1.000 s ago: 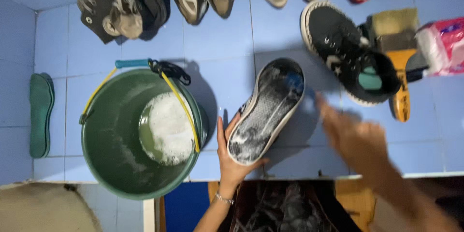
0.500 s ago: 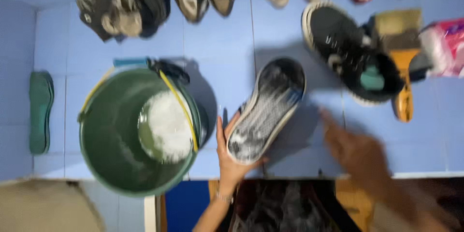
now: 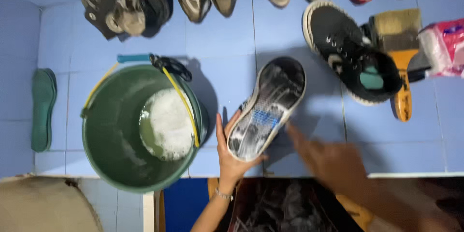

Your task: The person cleans the sole of a shoe by hand using a toothbrush and soapy water from a bucket, then wipes the surface with a cloth.

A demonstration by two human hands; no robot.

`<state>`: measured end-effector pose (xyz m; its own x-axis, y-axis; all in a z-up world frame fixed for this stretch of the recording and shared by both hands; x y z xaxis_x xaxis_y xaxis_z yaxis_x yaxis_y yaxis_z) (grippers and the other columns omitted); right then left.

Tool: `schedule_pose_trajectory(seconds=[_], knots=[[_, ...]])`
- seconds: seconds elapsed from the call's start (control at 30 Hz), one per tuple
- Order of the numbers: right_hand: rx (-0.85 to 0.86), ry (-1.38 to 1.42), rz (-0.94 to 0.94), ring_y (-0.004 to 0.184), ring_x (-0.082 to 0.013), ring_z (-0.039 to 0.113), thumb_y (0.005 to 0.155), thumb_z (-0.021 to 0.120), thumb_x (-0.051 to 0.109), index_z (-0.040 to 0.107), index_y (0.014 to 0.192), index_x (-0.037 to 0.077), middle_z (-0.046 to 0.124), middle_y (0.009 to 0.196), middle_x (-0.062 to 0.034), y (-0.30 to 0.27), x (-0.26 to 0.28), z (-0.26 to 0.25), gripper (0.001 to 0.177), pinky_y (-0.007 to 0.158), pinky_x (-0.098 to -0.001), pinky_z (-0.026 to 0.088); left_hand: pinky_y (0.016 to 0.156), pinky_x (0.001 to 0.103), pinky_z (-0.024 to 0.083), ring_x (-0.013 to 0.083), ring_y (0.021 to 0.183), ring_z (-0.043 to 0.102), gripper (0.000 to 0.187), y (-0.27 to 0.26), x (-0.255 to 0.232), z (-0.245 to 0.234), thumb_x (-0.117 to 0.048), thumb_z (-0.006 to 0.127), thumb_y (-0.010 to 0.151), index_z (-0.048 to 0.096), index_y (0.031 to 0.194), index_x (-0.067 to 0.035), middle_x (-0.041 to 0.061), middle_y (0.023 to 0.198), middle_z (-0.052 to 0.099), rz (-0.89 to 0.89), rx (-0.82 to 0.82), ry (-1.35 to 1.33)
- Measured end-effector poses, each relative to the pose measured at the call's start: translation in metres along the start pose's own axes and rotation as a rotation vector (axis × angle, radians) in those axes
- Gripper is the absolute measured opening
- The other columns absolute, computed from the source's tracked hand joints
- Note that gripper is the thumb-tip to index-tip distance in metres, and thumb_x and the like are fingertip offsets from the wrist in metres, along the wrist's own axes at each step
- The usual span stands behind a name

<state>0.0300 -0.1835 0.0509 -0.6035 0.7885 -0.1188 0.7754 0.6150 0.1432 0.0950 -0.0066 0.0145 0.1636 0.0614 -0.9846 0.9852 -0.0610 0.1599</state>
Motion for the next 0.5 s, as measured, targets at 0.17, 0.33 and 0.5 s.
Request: schedule_pose_trajectory(seconds=[0.17,0.33,0.5], knots=[[-0.06,0.156,-0.006,0.029,-0.0142,0.042,0.092,0.06,0.03,0.052,0.15,0.023,0.045,0.047,0.0094,0.038,0.012,-0.039,0.059,0.029,-0.0396,0.037,0.121,0.053,0.041,0.0387,0.147,0.048,0.127,0.0,-0.004,-0.003,-0.032,0.091,0.075,0.002,0.163,-0.013,0.025,0.155,0.048,0.035,-0.012,-0.017],[0.055,0.258,0.223,0.035,-0.0153,0.05,0.101,0.053,0.038,0.044,0.156,0.03,0.059,0.055,0.0097,0.024,-0.035,0.002,0.056,0.037,-0.04,0.04,0.124,0.05,0.036,0.0354,0.147,0.048,0.138,-0.002,-0.005,-0.003,-0.039,0.093,0.067,-0.002,0.163,-0.012,0.022,0.155,0.049,0.009,-0.006,0.009],[-0.07,-0.084,0.338,0.034,-0.0175,0.049,0.104,0.05,0.037,0.055,0.148,0.029,0.076,0.126,0.007,-0.035,-0.085,0.046,0.045,0.033,-0.036,0.036,0.123,0.046,0.033,0.0342,0.145,0.05,0.143,-0.003,0.004,-0.004,-0.036,0.096,0.061,-0.001,0.163,-0.01,0.023,0.154,0.052,-0.02,-0.018,0.008]])
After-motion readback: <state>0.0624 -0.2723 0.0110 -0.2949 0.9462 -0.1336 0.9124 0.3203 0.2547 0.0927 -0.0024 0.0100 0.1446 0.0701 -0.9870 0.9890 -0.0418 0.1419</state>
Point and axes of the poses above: each hand's wrist, its own y-axis towards the middle knuckle, its own z-axis out of the palm, x = y × z, the point moved 10 cm from there along y, towards the middle knuckle
